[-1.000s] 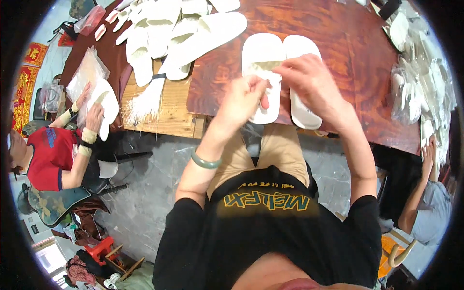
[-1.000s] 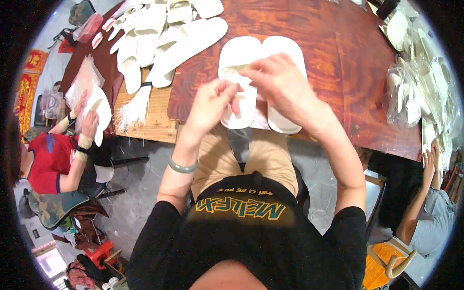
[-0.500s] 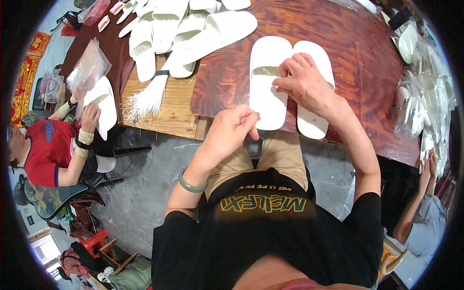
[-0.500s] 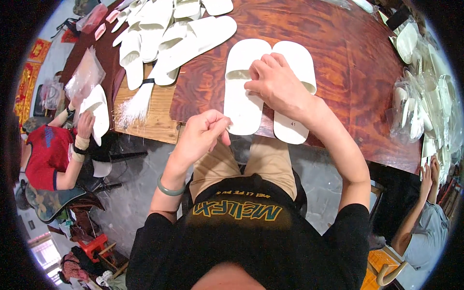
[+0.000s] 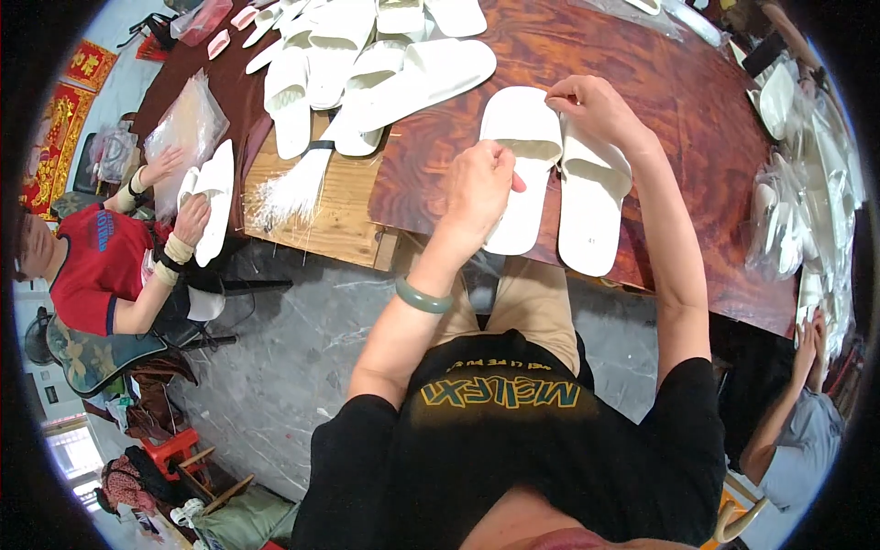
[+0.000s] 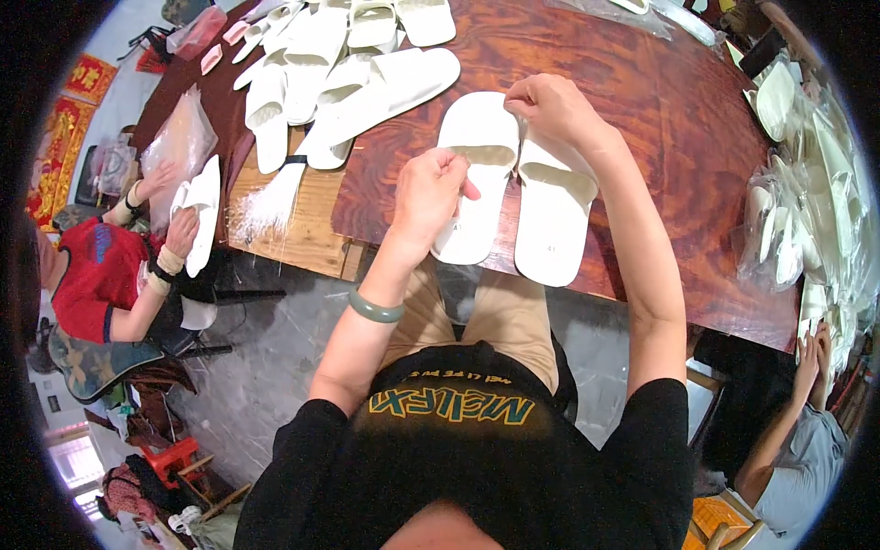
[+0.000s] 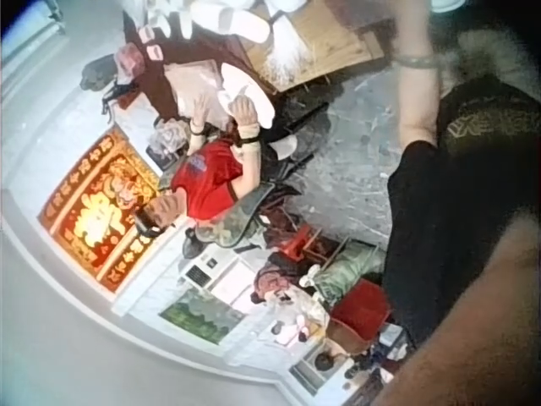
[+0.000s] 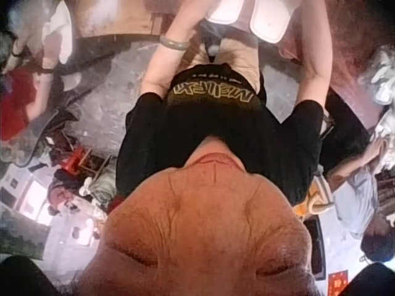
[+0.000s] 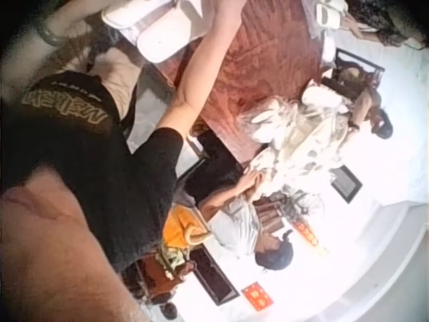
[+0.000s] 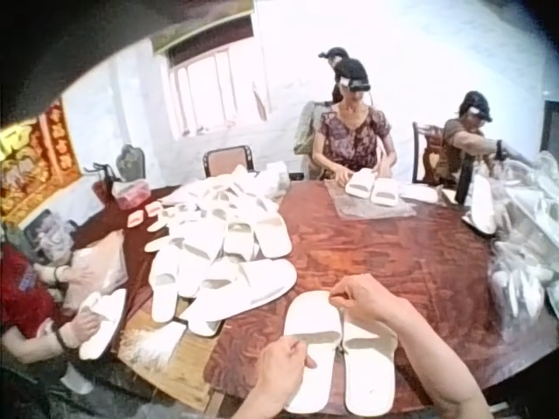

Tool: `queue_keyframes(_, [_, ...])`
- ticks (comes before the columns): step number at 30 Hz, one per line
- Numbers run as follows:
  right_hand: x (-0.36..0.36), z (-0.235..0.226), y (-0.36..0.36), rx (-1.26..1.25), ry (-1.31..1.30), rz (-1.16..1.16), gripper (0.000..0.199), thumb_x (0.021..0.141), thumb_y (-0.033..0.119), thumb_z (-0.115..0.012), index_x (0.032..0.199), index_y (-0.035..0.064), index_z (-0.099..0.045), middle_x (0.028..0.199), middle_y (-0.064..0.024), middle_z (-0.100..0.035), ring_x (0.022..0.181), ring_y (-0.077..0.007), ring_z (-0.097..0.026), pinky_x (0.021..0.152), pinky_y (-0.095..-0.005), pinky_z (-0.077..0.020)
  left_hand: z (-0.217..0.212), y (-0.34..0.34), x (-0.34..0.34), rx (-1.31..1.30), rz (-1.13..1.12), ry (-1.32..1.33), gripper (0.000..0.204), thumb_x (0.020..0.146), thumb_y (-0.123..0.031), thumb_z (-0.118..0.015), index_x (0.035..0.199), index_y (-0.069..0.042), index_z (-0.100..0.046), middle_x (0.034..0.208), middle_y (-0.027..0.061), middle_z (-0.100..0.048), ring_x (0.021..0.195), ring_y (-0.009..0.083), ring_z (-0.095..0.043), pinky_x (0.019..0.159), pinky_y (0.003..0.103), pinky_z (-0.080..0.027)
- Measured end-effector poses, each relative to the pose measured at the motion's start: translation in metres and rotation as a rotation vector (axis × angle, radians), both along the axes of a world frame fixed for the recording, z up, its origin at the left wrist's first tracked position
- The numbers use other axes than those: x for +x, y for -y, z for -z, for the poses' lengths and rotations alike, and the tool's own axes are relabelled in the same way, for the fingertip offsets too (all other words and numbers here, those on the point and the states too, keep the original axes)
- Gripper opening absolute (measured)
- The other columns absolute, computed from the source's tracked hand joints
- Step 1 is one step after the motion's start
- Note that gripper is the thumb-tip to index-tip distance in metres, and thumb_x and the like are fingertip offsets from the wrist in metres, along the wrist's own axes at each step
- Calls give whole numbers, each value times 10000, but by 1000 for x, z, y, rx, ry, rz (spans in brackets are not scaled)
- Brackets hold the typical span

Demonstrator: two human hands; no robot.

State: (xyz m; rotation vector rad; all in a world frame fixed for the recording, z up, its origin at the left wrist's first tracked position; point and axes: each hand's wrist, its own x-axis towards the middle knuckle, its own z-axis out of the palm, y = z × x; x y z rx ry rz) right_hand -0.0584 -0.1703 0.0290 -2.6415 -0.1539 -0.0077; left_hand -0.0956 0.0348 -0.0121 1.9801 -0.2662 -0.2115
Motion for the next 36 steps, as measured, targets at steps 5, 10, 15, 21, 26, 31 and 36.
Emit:
queue_keyframes(5, [-12, 6, 3, 259, 41, 64, 257, 826, 183, -553, 951, -21, -649, 817, -154, -649, 721, -230, -609, 694, -329, -459, 5, -23, -14, 107, -78, 152, 238, 865, -190, -510, 787, 14, -605, 588, 49, -629, 447, 93, -508, 468, 260, -413])
queue_keyframes(10, [-4, 28, 16, 214, 64, 46, 261, 866, 222, -555, 984, 9, -648, 850, -86, -667, 745, -162, -614, 688, -294, -475, -2, -30, -27, 57, -67, 30, 220, 855, -165, -517, 784, 26, -599, 576, 52, -619, 452, 75, -501, 458, 238, -400])
queue_keyframes(15, [-2, 28, 14, 234, 90, 49, 256, 874, 215, -543, 983, 7, -646, 846, -78, -665, 745, -150, -610, 688, -289, -473, -2, -16, -19, -18, -50, -4, 221, 848, -155, -516, 780, 41, -592, 591, 71, -628, 442, 70, -490, 442, 235, -398])
queue_keyframes(21, [0, 28, 15, 253, 34, 24, 251, 878, 199, -537, 988, 1, -647, 841, -70, -662, 736, -132, -601, 691, -273, -469, -5, 5, -3, -326, -39, -167, 232, 845, -138, -494, 781, 65, -586, 681, 108, -654, 440, 79, -502, 426, 232, -412])
queue_keyframes(26, [13, 31, 30, 271, -18, -36, 241, 880, 186, -547, 1007, 11, -653, 815, -47, -657, 713, -108, -587, 681, -260, -466, -3, 23, 2, -321, 17, -225, 247, 855, -129, -473, 823, 85, -595, 717, 119, -661, 459, 95, -545, 429, 240, -424])
queue_keyframes(31, [24, 23, 30, 242, -167, -107, 249, 881, 220, -570, 991, 15, -658, 797, -9, -646, 678, -71, -551, 643, -240, -452, -7, 29, 4, -283, 12, -190, 257, 872, -132, -463, 884, 77, -613, 743, 124, -662, 464, 110, -563, 430, 240, -429])
queue_keyframes(36, [43, 16, 32, 175, -293, -102, 244, 883, 235, -571, 946, 18, -665, 793, 4, -644, 689, -60, -546, 634, -238, -447, -1, 33, 9, -512, -10, -368, 242, 889, -116, -456, 1004, 46, -594, 849, 123, -655, 552, 114, -597, 400, 219, -399])
